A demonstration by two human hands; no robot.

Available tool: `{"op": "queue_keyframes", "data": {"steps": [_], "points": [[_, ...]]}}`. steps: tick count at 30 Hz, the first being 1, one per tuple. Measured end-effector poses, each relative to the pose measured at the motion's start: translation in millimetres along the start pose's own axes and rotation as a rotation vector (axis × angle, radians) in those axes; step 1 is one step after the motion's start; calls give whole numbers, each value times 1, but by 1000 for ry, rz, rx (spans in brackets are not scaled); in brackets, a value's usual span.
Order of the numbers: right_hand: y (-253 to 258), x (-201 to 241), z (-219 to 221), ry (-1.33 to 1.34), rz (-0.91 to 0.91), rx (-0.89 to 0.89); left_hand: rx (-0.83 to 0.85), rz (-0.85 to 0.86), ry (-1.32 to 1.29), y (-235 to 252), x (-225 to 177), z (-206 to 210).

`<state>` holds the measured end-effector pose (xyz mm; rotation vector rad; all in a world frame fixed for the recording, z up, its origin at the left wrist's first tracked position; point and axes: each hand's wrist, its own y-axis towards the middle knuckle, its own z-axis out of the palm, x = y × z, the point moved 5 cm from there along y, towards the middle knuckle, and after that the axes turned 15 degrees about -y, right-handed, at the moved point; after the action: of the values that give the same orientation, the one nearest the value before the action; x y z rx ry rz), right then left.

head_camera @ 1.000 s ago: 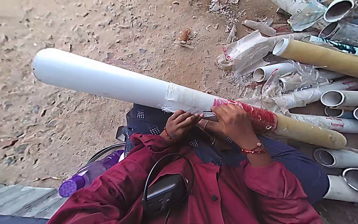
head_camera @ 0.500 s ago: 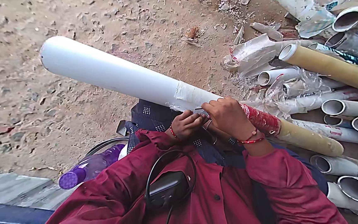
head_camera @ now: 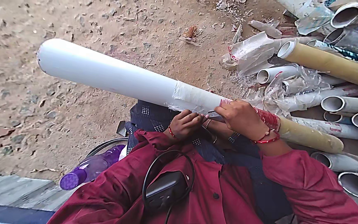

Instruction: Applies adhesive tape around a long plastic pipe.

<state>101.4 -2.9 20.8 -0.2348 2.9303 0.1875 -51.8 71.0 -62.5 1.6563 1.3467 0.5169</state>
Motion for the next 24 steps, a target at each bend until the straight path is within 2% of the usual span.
{"op": "queue_keyframes", "data": {"steps": [4, 12, 16, 17, 19, 20, 21, 22, 24], "points": [[-16, -4, 1, -25, -4, -46, -3, -3, -22, 1, 0, -2], [-58, -34, 3, -78, 57, 68, 4, -46, -47, 7, 0, -6], [-93, -53, 8, 2, 182, 146, -10, -92, -292, 18, -16, -17], [-102, -60, 7, 72, 273, 156, 23, -165, -448, 22, -21, -16], [-116, -76, 1, 255, 514, 126, 143, -488, -767, 24, -27, 1], [-120, -82, -1, 331, 629, 72, 253, -667, -829, 25, -28, 11], [-122, -87, -3, 375, 722, -4, 334, -718, -793, 27, -30, 19], [-122, -91, -1, 409, 806, -93, 355, -582, -685, 34, -33, 24], [-121, -95, 11, 504, 977, -281, 401, -148, -463, 58, -40, 24]]}}
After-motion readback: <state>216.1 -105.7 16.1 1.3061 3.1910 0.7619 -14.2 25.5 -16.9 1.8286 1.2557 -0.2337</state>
